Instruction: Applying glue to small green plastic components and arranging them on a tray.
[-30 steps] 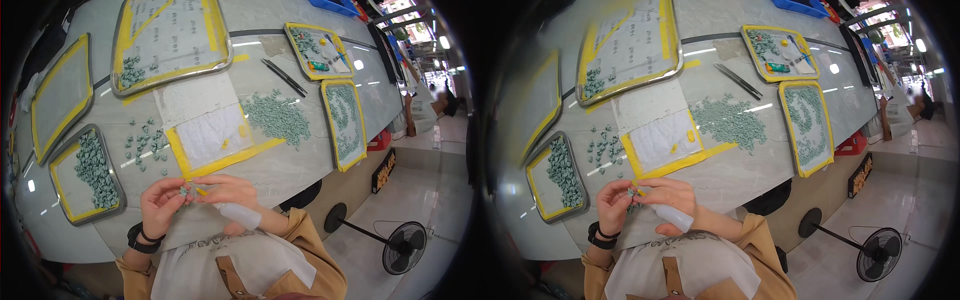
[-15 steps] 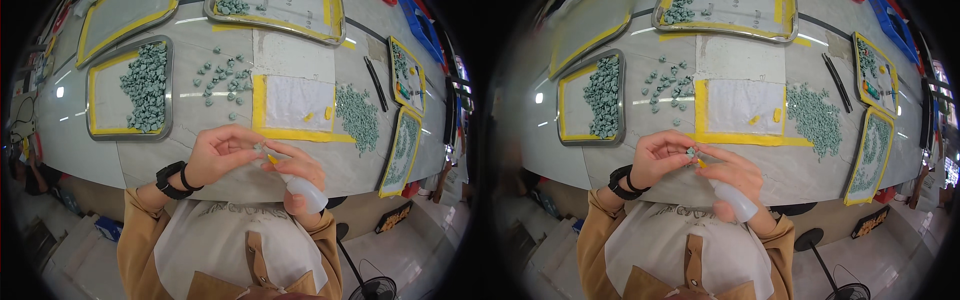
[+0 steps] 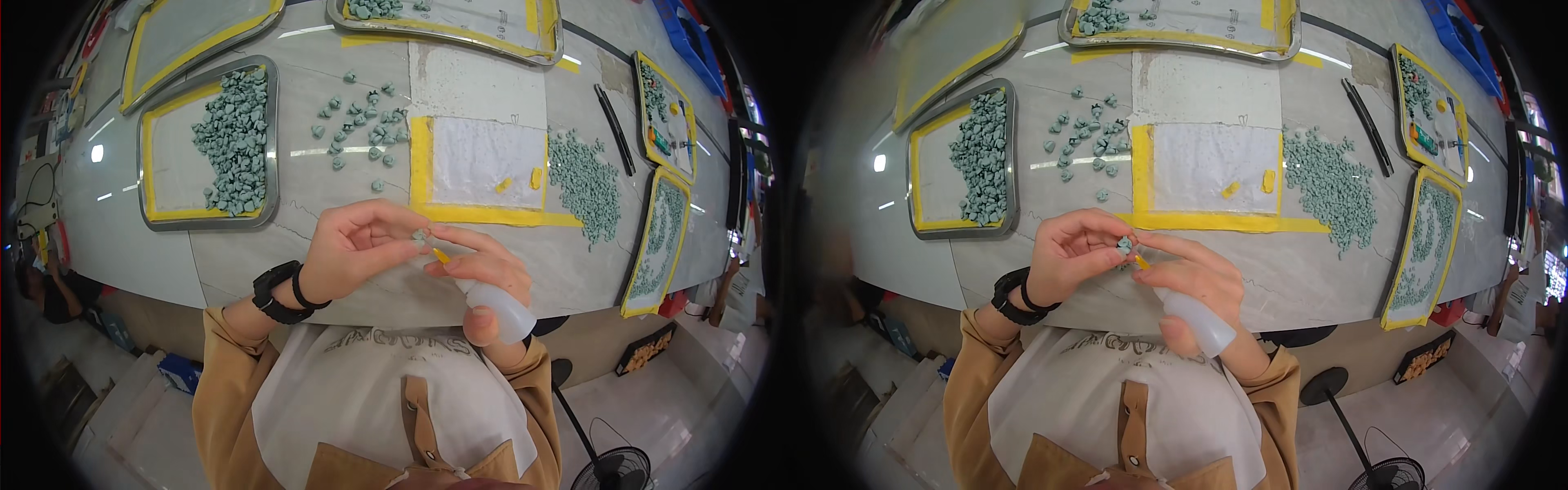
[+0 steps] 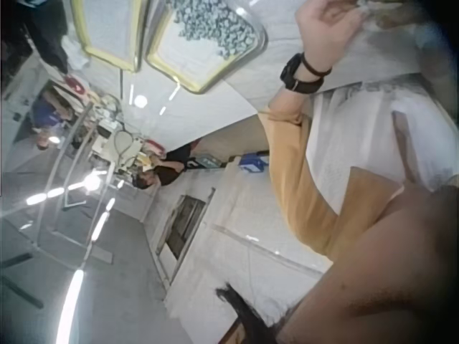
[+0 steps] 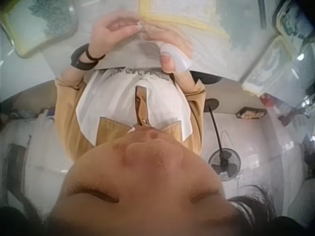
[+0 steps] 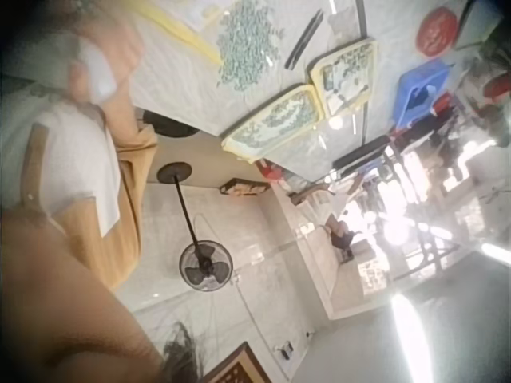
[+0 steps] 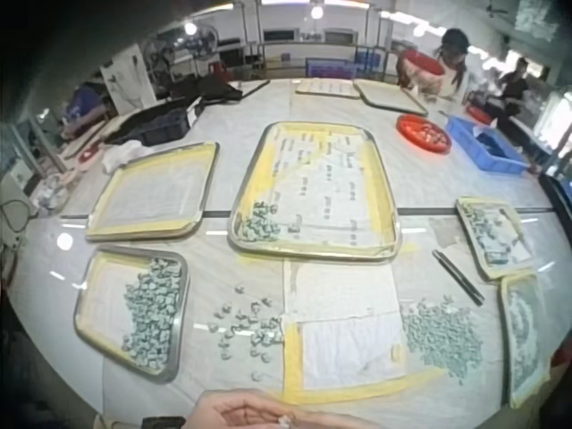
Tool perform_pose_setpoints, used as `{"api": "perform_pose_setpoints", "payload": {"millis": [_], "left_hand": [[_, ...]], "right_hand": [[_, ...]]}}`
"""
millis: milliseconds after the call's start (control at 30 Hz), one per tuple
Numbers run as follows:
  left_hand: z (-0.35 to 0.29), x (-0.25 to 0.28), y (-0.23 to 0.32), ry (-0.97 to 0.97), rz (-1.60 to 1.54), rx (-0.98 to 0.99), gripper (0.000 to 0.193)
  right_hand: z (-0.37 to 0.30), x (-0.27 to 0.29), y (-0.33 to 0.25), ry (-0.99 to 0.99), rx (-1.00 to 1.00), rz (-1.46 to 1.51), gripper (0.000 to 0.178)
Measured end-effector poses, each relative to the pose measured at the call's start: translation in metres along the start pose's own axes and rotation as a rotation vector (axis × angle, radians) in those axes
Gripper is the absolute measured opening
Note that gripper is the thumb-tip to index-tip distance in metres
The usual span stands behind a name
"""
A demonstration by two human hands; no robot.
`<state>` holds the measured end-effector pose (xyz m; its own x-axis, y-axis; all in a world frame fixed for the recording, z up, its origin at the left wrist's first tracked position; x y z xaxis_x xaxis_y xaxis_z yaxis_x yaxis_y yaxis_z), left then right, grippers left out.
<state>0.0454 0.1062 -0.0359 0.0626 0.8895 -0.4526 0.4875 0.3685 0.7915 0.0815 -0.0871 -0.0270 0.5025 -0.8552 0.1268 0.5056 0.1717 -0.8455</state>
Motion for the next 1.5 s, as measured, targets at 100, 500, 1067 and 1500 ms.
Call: {"api": "perform_pose_setpoints", "payload": {"millis": [100, 500, 1067, 1500], "left_hand": [[0.000, 0.000, 0.000, 0.003, -0.028, 0.003, 0.027], [0.000, 0.004, -0.001, 0.125, 0.037, -0.069, 0.025], [0.002, -0.002, -0.003, 0.065, 0.088, -0.017, 0.024], [0.001, 0.001, -0.004, -0.002, 0.110, -0.017, 0.024]], "right_hand": [[-0.001, 0.002, 0.000, 0.005, -0.023, 0.026, 0.052], [-0.001, 0.021, 0.001, -0.106, 0.079, -0.471, 0.022], [-0.094, 0.149, -0.009, 0.381, -0.420, -1.170, 0.010], [-0.089, 0.156, -0.006, 0.228, -0.405, -1.178, 0.008]]}}
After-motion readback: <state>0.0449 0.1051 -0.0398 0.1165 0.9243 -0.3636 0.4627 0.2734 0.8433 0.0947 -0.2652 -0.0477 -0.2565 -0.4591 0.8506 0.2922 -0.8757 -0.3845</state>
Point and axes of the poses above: each hand's wrist, its own z-axis towards the middle knuckle, its own x-axis out of the back of the hand, y = z × x, the point moved 1 cm from there along z, towards the middle knuckle, and after that the axes turned 10 degrees about x, right-handed, at the moved point
